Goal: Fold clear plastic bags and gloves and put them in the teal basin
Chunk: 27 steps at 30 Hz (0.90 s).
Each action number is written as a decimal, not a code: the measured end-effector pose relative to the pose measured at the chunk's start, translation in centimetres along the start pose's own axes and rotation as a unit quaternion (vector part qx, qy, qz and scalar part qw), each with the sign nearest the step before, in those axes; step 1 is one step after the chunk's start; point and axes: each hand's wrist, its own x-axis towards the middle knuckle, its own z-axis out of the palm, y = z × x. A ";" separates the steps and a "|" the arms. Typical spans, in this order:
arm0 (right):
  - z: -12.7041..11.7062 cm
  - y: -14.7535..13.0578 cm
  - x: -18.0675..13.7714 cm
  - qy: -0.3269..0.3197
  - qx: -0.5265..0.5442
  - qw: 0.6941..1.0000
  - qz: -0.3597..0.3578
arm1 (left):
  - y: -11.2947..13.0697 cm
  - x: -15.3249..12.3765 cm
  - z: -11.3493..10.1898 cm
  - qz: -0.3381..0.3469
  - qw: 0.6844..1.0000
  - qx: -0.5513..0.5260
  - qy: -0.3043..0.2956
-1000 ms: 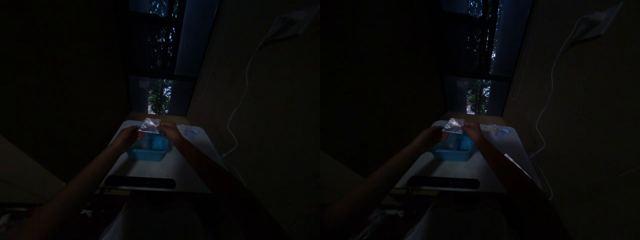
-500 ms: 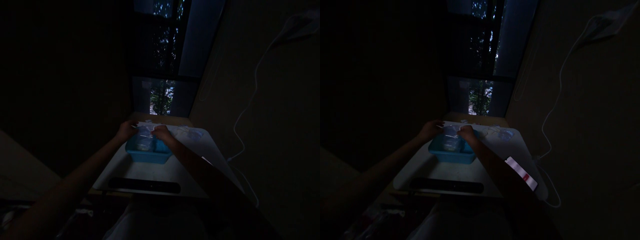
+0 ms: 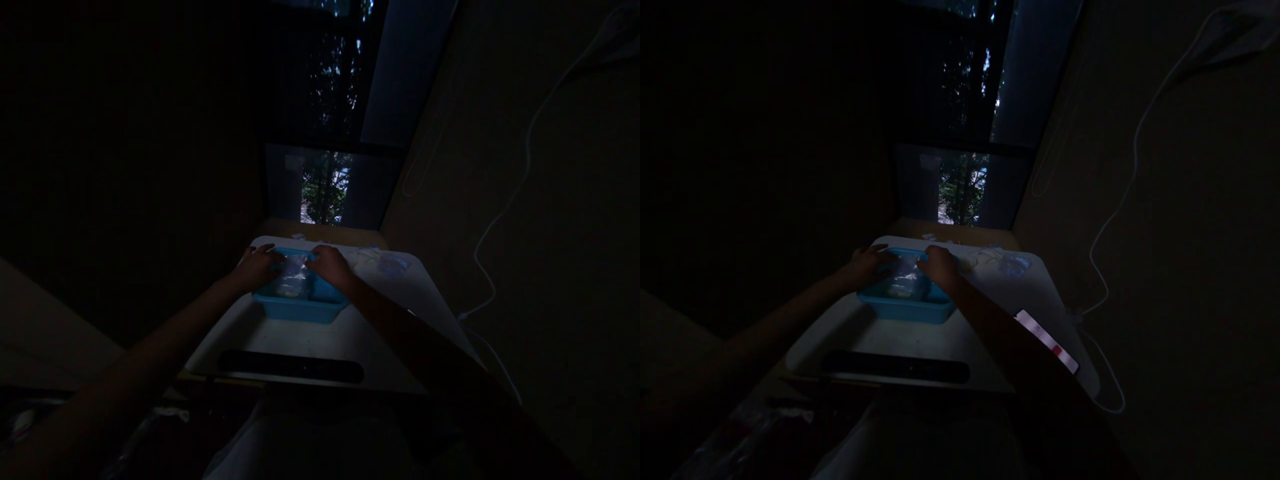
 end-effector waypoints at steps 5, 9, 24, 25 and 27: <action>-0.4 0.1 -1.0 -0.071 -0.060 0.994 -0.061 | 0.1 0.2 0.0 -0.002 0.998 0.031 -0.046; 0.3 -0.1 -1.0 -0.108 -0.150 0.981 -0.060 | 0.5 0.2 -0.4 -0.010 0.995 0.061 -0.082; 0.1 -0.8 -1.6 -0.103 -0.208 0.968 -0.097 | 0.3 0.1 -0.2 -0.012 0.997 0.035 -0.065; 0.0 -0.7 -1.6 -0.099 -0.198 0.971 -0.091 | 0.1 0.2 -0.1 -0.012 0.998 0.025 -0.055; -0.6 -0.7 -1.6 -0.072 -0.175 0.978 -0.082 | -0.4 0.3 0.4 -0.008 1.000 -0.001 -0.030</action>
